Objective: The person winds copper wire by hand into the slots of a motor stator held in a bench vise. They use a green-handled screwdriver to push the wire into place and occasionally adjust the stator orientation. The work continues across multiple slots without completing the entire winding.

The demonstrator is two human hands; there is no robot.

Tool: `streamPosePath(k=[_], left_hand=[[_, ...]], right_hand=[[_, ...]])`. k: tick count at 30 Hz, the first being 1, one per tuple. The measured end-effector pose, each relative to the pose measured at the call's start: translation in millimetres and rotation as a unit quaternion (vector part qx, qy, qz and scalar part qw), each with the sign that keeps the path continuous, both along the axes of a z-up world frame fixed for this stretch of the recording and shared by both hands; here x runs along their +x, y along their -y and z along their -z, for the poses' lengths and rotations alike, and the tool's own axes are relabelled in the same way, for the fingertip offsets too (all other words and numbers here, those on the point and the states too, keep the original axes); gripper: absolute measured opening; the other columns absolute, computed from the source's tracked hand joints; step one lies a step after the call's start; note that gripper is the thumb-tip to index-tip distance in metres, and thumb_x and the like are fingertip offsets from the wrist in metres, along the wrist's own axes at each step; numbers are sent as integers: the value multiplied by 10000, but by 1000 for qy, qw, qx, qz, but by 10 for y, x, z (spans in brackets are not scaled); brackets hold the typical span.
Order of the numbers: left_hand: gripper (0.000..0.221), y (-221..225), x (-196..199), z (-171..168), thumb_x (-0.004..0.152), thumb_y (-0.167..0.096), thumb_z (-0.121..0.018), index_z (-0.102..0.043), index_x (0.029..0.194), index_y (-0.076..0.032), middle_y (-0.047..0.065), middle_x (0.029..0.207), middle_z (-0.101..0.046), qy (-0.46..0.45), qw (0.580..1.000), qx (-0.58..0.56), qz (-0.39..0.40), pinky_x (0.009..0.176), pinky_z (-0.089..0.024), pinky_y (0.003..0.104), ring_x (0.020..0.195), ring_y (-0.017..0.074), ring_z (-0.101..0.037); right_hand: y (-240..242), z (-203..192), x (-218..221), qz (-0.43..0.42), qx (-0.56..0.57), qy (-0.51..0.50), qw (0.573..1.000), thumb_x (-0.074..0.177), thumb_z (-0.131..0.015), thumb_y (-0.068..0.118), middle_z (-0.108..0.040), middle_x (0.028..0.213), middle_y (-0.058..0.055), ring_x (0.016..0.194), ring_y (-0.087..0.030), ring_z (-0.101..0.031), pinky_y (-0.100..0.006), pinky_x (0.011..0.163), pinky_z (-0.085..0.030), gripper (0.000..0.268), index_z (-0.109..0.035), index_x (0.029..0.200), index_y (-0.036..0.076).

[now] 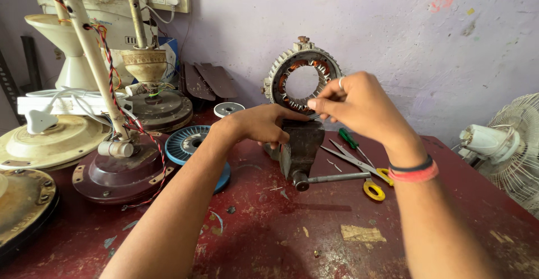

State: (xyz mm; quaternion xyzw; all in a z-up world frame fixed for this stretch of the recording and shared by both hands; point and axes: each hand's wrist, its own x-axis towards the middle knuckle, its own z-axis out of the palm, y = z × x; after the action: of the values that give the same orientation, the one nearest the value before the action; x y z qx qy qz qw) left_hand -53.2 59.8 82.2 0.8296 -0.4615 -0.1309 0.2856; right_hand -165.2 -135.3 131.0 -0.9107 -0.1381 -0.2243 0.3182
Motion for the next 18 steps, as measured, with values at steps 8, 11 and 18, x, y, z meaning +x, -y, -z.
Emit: streamPosePath(k=[8, 11, 18], left_hand=[[696, -3, -57, -36, 873, -161, -679, -473, 1530, -266, 41, 759, -718, -23, 1000, -18, 12, 571, -551, 304, 628, 115, -655], [739, -33, -80, -81, 865, -193, -709, -418, 1543, -234, 74, 737, -721, -21, 1000, 0, -6, 573, -549, 314, 628, 146, -657], [588, -153, -137, -246, 836, -206, -766, -587, 1383, -84, 158, 820, -783, 136, 985, -33, -96, 694, -577, 368, 721, 207, -750]], right_hand=[[111, 76, 375, -8, 13, 37, 999, 917, -605, -30, -770, 851, -75, 680, -107, -704, -276, 570, -566, 231, -758, 1089, -17], [107, 208, 443, -28, -10, 47, 998, 921, -607, -31, -743, 785, -111, 643, -118, -686, -293, 599, -565, 245, -758, 1112, -12], [83, 392, 560, -15, -144, 180, 973, 834, -594, -77, -741, 903, -240, 751, -299, -755, -386, 697, -571, 314, -769, 1085, -6]])
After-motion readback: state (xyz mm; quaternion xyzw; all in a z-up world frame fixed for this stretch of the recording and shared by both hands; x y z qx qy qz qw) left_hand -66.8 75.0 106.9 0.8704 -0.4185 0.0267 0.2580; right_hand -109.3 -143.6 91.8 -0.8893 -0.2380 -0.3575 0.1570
